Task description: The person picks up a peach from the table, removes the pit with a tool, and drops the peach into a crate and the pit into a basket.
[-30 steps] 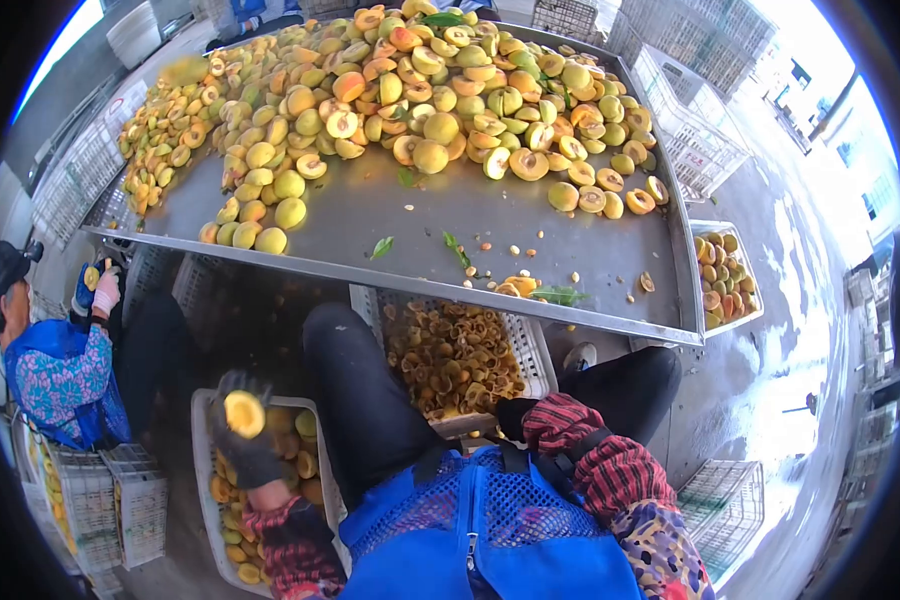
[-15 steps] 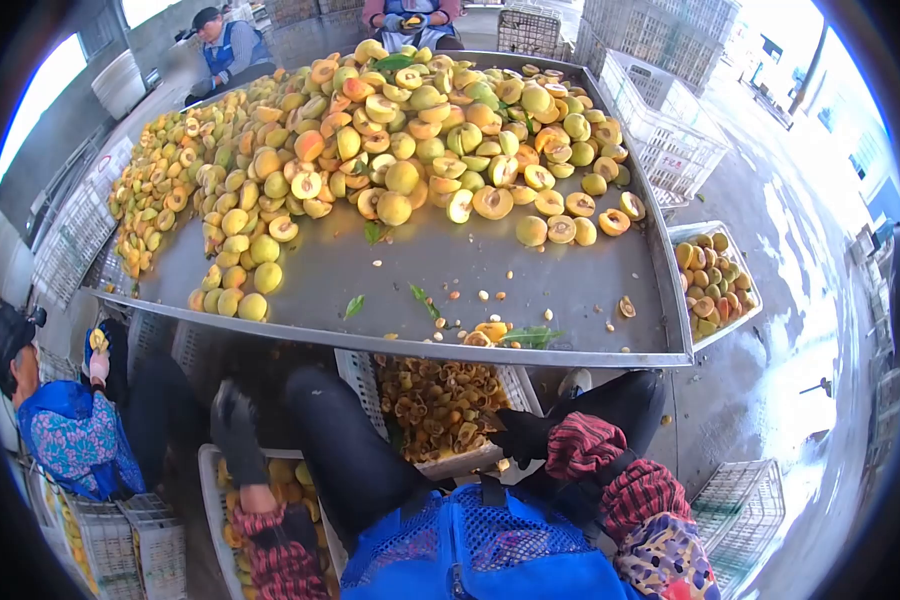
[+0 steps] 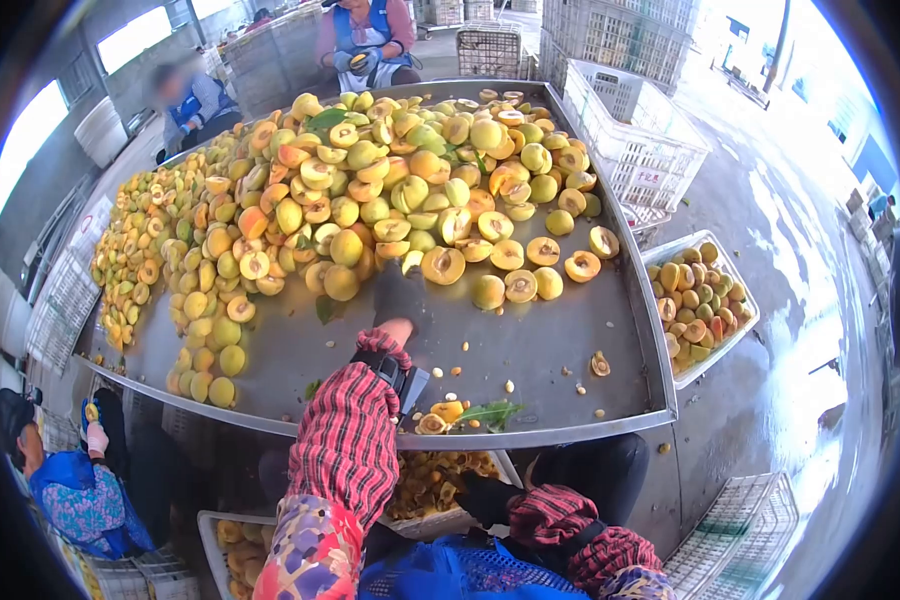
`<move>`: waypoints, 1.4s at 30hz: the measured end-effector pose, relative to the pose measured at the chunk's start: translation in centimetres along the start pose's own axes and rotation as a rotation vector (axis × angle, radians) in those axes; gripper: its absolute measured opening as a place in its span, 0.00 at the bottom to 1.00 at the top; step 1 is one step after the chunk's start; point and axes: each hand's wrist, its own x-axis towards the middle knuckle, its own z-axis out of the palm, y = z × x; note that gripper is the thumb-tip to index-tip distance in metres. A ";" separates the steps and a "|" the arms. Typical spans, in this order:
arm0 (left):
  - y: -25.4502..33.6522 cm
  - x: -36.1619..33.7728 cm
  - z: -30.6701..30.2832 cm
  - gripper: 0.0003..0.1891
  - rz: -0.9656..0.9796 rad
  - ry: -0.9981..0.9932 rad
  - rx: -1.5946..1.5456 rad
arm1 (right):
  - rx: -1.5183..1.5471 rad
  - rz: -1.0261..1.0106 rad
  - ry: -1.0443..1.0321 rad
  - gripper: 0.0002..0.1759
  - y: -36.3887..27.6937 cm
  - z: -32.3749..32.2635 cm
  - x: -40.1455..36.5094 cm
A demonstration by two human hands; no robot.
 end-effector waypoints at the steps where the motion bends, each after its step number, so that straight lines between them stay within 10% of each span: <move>1: 0.1 0.2 0.1 0.20 -0.027 -0.021 -0.068 | -0.141 -0.122 0.039 0.21 2.1 0.5 1.3; 3: -0.7 0.5 0.2 0.19 -0.080 -0.115 -0.247 | -0.581 -0.443 0.174 0.21 1.6 0.6 1.4; 5: -2.3 0.8 -0.5 0.18 -0.132 -0.252 -0.478 | -0.646 -0.390 0.117 0.21 -1.0 0.2 -0.2; 7: -2.6 0.7 -2.2 0.17 -0.194 -0.376 -0.380 | -0.166 0.119 -0.154 0.23 -9.3 -2.4 -3.7; 13: -3.9 -1.5 -6.0 0.19 -0.210 -0.771 -0.360 | -0.218 -0.088 -0.044 0.23 -6.1 -0.6 -3.4; 27: 2.1 -7.3 -1.2 0.22 0.277 -0.795 -0.510 | -0.294 -0.018 -0.035 0.24 -6.6 -1.1 -3.6; 33: 5.1 -7.8 -3.0 0.24 0.254 -0.998 0.065 | -0.349 -0.117 0.029 0.25 -6.4 -1.3 -3.6; 42: 3.8 -11.8 -11.2 0.30 -0.541 -1.061 -1.457 | 0.104 -0.133 -0.022 0.19 -9.9 -5.0 -8.2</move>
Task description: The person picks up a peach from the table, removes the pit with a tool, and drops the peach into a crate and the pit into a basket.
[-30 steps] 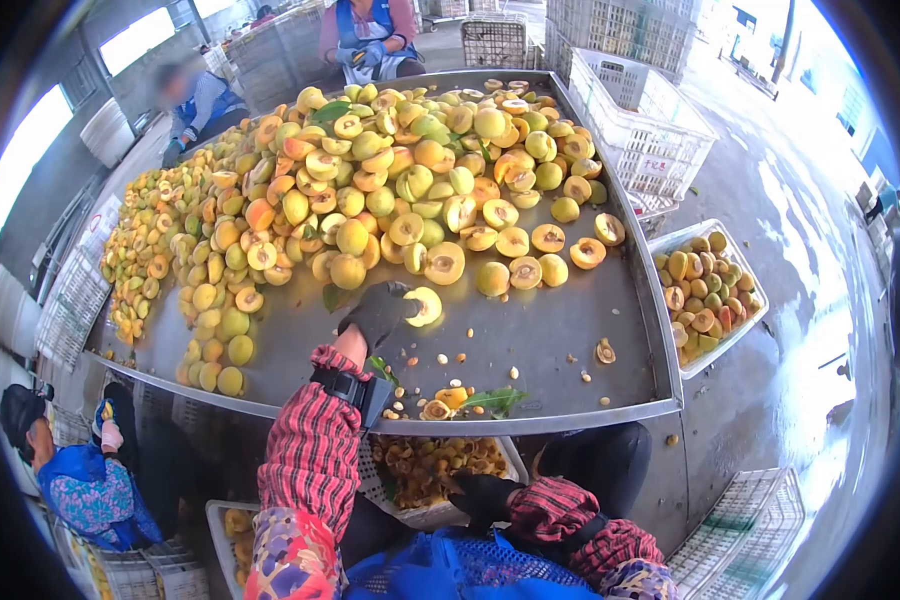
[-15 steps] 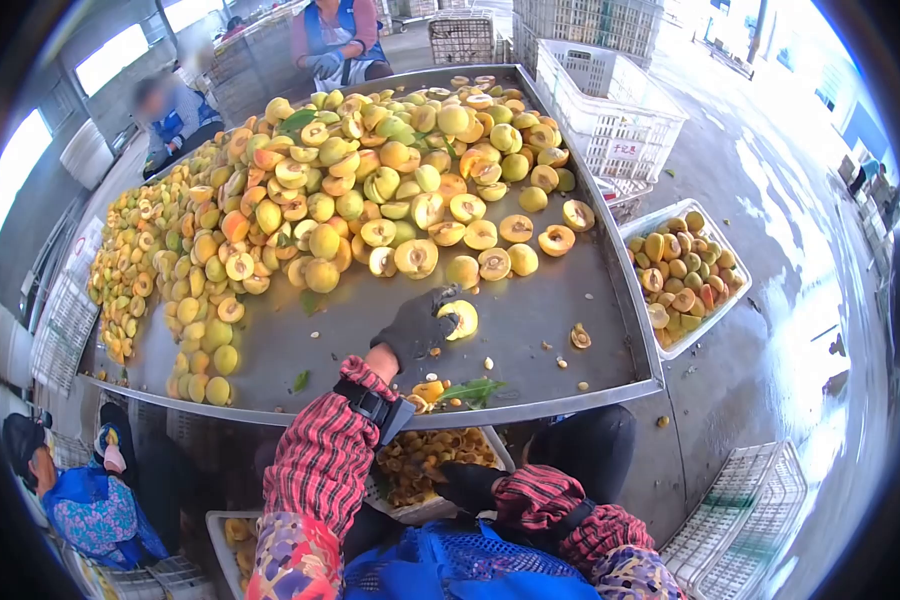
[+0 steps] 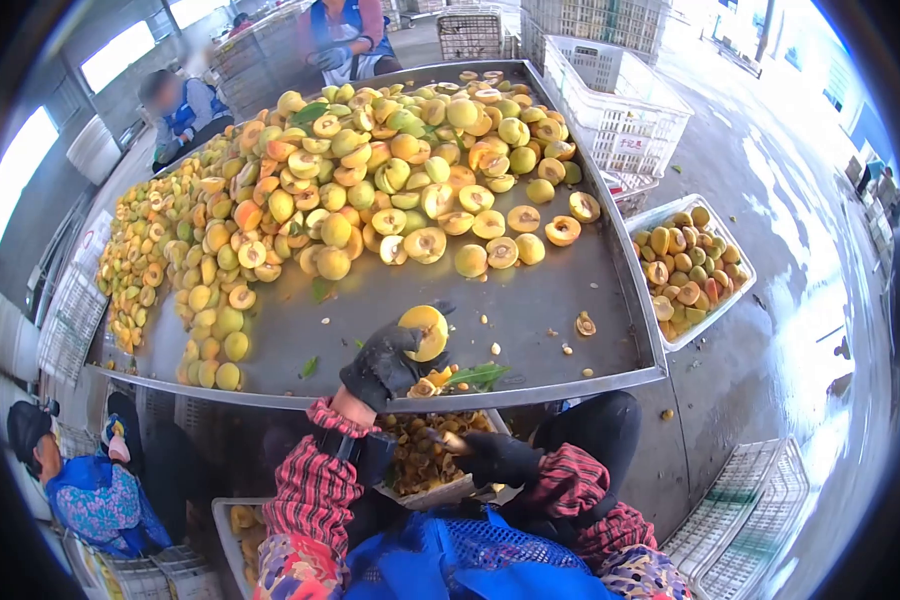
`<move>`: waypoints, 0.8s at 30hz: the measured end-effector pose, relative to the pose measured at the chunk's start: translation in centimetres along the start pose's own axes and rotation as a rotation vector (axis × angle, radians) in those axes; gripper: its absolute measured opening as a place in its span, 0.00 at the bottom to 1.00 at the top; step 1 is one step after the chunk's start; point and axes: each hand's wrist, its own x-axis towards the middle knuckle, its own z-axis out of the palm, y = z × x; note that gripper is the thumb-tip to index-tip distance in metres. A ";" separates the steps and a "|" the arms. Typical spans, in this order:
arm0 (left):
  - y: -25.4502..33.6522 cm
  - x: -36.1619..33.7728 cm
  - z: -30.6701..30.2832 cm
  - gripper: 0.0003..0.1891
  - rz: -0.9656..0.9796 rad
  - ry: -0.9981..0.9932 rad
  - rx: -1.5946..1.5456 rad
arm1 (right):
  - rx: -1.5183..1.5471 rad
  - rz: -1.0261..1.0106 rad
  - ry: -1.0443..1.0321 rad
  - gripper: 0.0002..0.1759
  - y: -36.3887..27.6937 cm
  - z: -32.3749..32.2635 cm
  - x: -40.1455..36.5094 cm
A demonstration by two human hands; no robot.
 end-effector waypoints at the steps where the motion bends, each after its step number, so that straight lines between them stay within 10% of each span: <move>1: -0.5 -1.0 -1.2 0.32 0.060 -0.061 -0.090 | 0.151 -0.041 0.006 0.19 0.1 -0.4 -0.9; 5: -1.5 -5.9 1.3 0.31 0.101 -0.019 -0.435 | 0.499 -0.136 0.069 0.15 -3.3 0.3 -3.3; 24: -4.6 -10.5 2.3 0.28 0.382 0.022 -0.481 | -0.511 -0.460 0.520 0.18 -9.6 6.0 -1.4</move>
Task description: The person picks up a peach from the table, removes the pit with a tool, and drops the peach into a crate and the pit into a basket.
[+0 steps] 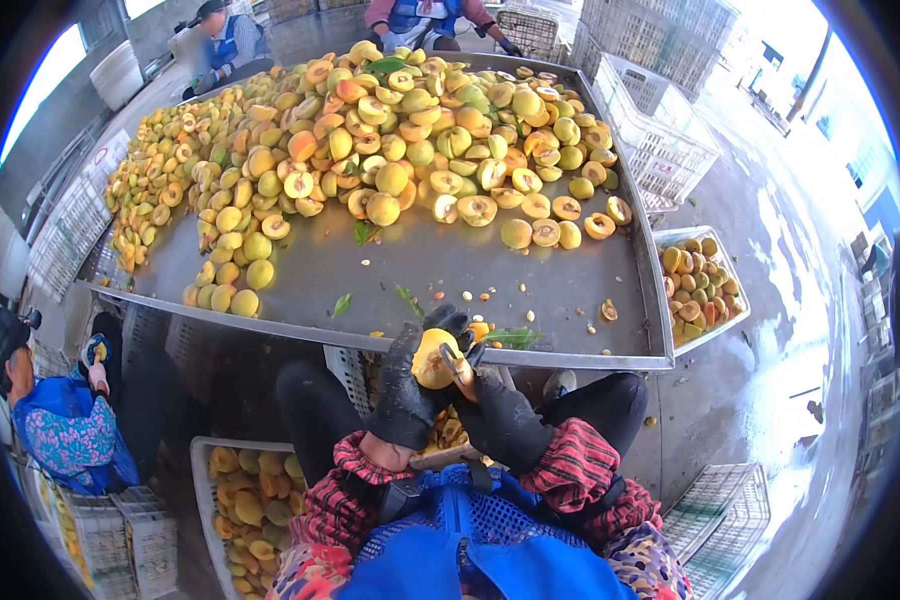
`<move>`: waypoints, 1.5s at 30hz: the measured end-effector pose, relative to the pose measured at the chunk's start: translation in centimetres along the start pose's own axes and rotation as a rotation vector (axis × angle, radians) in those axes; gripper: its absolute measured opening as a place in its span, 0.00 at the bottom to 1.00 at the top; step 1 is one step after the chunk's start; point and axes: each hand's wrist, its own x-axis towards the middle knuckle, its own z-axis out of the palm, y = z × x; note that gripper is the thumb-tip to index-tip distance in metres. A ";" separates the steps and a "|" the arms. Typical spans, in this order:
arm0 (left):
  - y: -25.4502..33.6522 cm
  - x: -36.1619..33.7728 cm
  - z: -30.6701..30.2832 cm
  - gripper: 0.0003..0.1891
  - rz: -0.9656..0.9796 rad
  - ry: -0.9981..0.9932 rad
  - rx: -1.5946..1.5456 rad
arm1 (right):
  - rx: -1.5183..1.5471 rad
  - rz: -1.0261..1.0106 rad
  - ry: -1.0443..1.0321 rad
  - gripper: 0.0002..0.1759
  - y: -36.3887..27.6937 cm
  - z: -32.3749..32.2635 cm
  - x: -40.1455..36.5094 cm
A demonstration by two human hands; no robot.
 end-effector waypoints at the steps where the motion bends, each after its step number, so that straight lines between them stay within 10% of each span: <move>1: 0.0 0.0 -0.3 0.28 0.010 0.043 0.009 | -0.038 0.025 -0.007 0.18 0.0 0.2 0.0; 9: -0.5 0.2 -0.8 0.25 0.145 0.220 0.189 | -0.045 0.154 -0.094 0.24 0.6 1.7 1.1; 13: -0.5 0.7 -5.2 0.19 0.307 0.223 0.946 | 0.003 0.191 -0.184 0.28 1.9 2.5 1.6; 20: 0.1 1.5 -6.3 0.16 0.320 0.246 0.839 | -0.104 0.049 -0.269 0.22 2.6 3.4 1.7; 27: 3.1 0.4 -0.8 0.11 0.433 0.005 1.767 | -0.041 0.154 -0.209 0.14 4.6 5.4 2.1; 37: 0.3 1.6 -9.4 0.17 0.425 0.342 0.946 | -0.088 0.116 -0.233 0.18 1.3 4.3 3.1; 42: 1.1 1.2 -2.5 0.13 0.184 0.304 0.152 | -0.141 -0.008 -0.182 0.18 3.6 5.3 3.4; 45: 0.2 1.7 -6.8 0.10 0.352 0.326 0.653 | -0.212 0.050 -0.247 0.16 3.2 4.8 3.7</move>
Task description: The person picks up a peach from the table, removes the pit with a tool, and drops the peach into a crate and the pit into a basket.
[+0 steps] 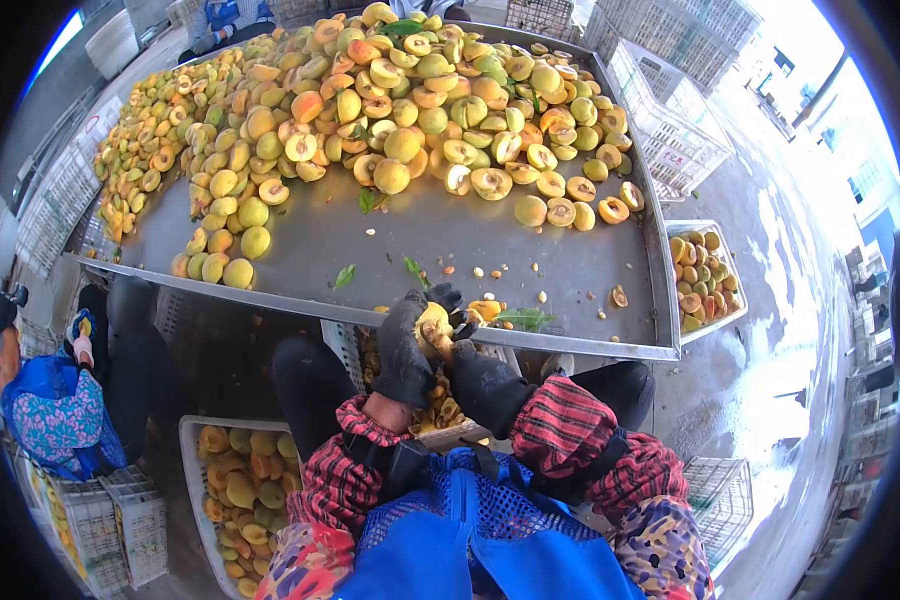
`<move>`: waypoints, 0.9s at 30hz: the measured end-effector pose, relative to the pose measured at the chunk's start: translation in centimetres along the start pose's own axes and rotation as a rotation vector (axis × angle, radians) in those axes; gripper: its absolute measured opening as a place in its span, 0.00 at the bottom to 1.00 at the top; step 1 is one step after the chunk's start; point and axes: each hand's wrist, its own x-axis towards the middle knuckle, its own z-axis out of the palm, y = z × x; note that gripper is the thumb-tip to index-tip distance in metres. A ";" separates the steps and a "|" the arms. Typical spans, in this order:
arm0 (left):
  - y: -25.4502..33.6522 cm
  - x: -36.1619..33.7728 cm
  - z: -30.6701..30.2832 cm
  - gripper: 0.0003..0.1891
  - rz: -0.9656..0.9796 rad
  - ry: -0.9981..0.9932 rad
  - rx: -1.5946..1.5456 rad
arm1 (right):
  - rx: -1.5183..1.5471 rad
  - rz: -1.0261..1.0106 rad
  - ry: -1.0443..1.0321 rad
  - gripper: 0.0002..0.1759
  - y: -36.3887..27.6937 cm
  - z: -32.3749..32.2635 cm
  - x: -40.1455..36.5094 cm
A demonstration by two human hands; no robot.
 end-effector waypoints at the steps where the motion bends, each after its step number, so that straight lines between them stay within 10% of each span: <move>1: -0.3 0.1 -0.2 0.09 0.049 -0.001 0.109 | 0.021 0.016 -0.022 0.16 0.5 0.5 0.1; 13: 0.2 0.8 -2.9 0.13 0.252 -0.134 0.647 | -0.027 0.163 -0.152 0.16 1.1 1.3 0.9; 18: 2.7 -0.4 1.2 0.19 -0.262 0.028 -0.502 | 0.124 0.053 -0.071 0.17 0.2 1.7 1.2; 24: 2.5 -0.3 0.6 0.20 -0.285 -0.005 -0.584 | 0.266 0.111 -0.266 0.22 -0.6 0.7 1.4; 27: 2.6 0.0 -0.6 0.17 0.063 -0.137 0.349 | -0.037 0.024 -0.221 0.19 2.7 4.2 1.7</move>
